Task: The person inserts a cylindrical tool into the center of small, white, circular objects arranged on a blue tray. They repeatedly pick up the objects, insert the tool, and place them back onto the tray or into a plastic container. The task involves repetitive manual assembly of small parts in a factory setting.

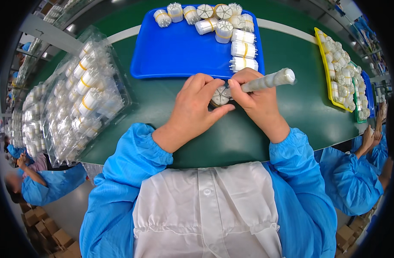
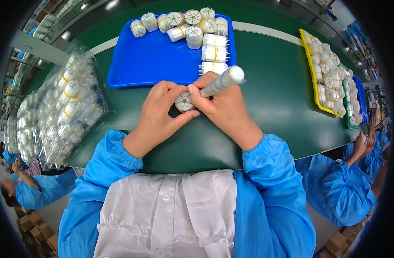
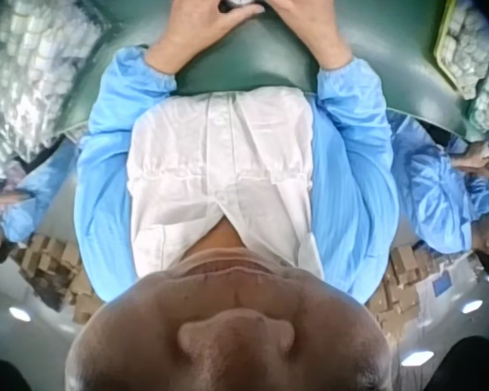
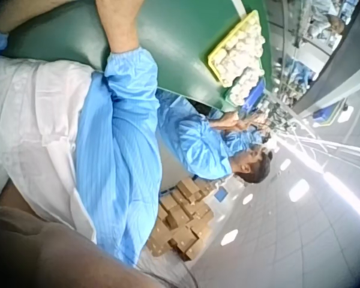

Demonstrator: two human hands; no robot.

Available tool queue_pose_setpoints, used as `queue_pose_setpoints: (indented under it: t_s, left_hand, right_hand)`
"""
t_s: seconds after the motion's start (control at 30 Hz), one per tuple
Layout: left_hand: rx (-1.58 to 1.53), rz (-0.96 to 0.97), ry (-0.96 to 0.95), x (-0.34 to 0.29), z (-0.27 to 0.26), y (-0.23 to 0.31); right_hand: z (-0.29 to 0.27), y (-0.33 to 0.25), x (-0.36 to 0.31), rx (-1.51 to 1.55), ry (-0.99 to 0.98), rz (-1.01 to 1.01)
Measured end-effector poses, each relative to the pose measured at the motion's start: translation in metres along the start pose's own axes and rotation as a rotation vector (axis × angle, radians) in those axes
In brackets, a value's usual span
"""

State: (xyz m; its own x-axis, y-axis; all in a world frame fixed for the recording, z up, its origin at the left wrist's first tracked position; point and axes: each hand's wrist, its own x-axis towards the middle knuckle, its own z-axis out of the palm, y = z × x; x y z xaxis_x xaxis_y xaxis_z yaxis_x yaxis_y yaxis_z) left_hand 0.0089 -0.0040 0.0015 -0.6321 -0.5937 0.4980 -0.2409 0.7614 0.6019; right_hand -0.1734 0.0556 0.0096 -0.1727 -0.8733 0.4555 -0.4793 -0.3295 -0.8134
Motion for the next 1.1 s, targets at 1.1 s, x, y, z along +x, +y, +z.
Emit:
queue_pose_setpoints:
  t_s: [1.1]
  left_hand:
    - [-0.064,-0.108,-0.05,-0.005,0.004,0.012]
  right_hand:
    - [-0.004,0.003,-0.002,0.01,-0.032,0.009]
